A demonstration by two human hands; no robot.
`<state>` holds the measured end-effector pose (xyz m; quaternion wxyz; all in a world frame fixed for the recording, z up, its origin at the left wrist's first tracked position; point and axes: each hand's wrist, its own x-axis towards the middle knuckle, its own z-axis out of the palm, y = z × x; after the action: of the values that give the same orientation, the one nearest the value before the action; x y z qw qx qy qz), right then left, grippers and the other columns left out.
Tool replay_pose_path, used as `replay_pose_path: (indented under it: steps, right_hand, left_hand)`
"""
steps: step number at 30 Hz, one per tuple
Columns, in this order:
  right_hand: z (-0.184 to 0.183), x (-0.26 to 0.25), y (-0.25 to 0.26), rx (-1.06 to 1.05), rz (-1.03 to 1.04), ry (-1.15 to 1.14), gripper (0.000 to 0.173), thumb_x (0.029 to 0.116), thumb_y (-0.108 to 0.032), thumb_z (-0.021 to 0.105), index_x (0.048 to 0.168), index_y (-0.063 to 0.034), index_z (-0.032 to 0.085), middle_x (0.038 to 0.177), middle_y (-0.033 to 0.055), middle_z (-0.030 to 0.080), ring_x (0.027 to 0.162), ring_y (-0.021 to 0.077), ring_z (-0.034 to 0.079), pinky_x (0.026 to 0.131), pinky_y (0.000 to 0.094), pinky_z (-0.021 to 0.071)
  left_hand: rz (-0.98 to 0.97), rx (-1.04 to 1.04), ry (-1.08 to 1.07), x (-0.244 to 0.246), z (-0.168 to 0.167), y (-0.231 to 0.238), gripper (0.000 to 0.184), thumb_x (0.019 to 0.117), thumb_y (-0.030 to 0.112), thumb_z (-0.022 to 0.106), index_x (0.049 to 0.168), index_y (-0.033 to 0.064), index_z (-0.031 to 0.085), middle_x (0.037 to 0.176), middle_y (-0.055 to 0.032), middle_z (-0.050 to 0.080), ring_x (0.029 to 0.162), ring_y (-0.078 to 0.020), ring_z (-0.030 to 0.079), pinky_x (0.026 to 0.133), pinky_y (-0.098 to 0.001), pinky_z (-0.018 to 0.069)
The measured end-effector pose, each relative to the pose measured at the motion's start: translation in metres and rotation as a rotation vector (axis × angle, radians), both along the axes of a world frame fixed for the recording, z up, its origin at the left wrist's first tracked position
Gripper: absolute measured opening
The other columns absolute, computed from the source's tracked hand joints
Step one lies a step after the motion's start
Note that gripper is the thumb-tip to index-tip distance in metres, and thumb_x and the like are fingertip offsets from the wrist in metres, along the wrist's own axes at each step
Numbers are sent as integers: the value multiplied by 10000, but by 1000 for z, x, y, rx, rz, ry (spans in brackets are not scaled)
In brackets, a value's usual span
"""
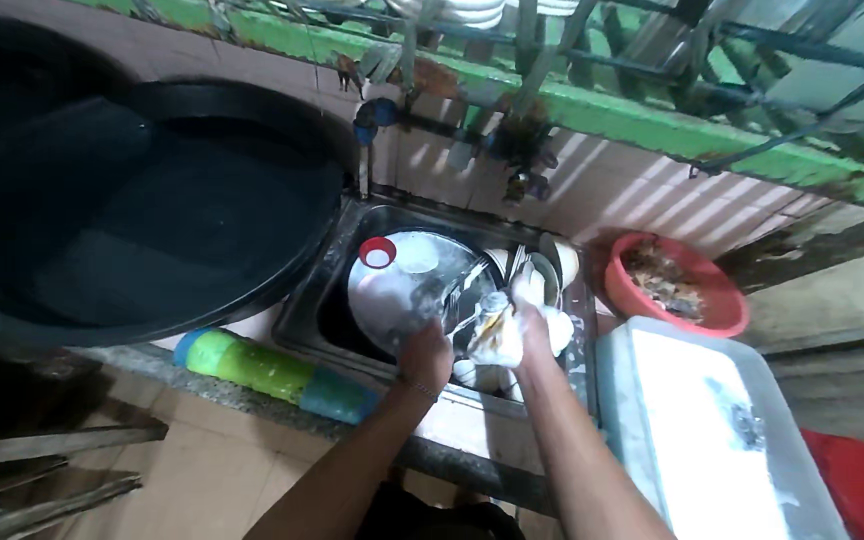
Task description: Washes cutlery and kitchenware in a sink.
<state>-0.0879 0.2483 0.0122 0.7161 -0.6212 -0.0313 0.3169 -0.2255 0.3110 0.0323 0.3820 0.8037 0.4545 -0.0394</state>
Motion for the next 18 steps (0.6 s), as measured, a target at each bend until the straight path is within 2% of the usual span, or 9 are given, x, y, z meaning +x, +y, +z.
replay_pose_path:
  steps: [2, 4, 6, 7, 9, 11, 14, 16, 18]
  right_hand:
    - [2, 4, 3, -65, -78, -45, 347, 1090, -362, 473, 1152, -57, 629, 876, 63, 645, 758, 155, 634, 691, 376, 565]
    - [2, -7, 18, -148, -140, -146, 334, 1098, -328, 445, 1119, -43, 618, 896, 73, 631, 782, 157, 614, 715, 368, 551]
    - [12, -24, 21, -274, -8, -322, 308, 1080, -221, 509, 1215, 32, 619, 1057, 164, 656, 947, 222, 632, 869, 427, 545]
    - [14, -26, 19, -334, 75, -385, 306, 1075, -228, 529, 1192, 39, 623, 1049, 179, 656, 951, 241, 634, 871, 447, 542]
    - [12, -16, 13, -387, 163, -449, 349, 1091, -274, 496, 1198, 28, 634, 1055, 189, 665, 960, 263, 643, 870, 482, 542]
    - [13, -5, 16, -364, 70, -434, 403, 1108, -306, 439, 1259, 25, 612, 1110, 198, 662, 1004, 265, 645, 903, 491, 540]
    - [9, -9, 24, -367, -8, -438, 335, 1091, -205, 459, 1261, 48, 597, 1144, 225, 648, 1054, 297, 636, 931, 505, 529]
    - [1, -22, 21, -366, 131, -501, 297, 1066, -142, 510, 1263, 62, 599, 1168, 225, 654, 1092, 288, 635, 976, 479, 526]
    - [-6, -32, 17, -414, 279, -533, 266, 1049, -141, 542, 1197, 59, 635, 1131, 219, 670, 1073, 296, 644, 970, 489, 528]
  left_hand:
    - [-40, 93, 8, 2, -2, -9, 294, 1058, 165, 480, 1276, 10, 602, 1070, -229, 707, 1026, -401, 699, 853, -573, 561]
    - [-39, 46, -21, 10, 5, -16, 294, 1055, 162, 503, 1294, 19, 596, 1095, -223, 703, 1036, -391, 699, 869, -564, 569]
    - [-30, -5, -50, 14, 12, -12, 332, 1023, 107, 555, 1341, 12, 562, 1118, -246, 693, 1045, -418, 690, 871, -586, 560]
    - [-43, -9, -70, 12, 13, -10, 367, 1007, 79, 578, 1364, 3, 542, 1121, -261, 687, 1048, -434, 684, 875, -592, 556]
    - [-68, -8, -90, 7, 13, -9, 404, 988, 71, 614, 1379, -1, 543, 1133, -264, 687, 1059, -438, 679, 895, -593, 551]
    - [-75, -20, -94, 6, 15, -13, 426, 974, 83, 649, 1383, 15, 551, 1156, -252, 687, 1085, -422, 677, 923, -581, 547]
    - [-36, -92, -116, 10, 16, -17, 466, 966, 81, 671, 1411, 31, 543, 1210, -256, 675, 1126, -417, 667, 958, -577, 536]
    - [-6, -131, -171, 12, 8, -7, 488, 957, 44, 651, 1425, 0, 522, 1241, -285, 651, 1151, -441, 645, 975, -595, 521]
    - [3, -150, -171, 15, 0, 8, 451, 952, 34, 634, 1391, -21, 548, 1258, -276, 644, 1186, -424, 628, 1010, -587, 501]
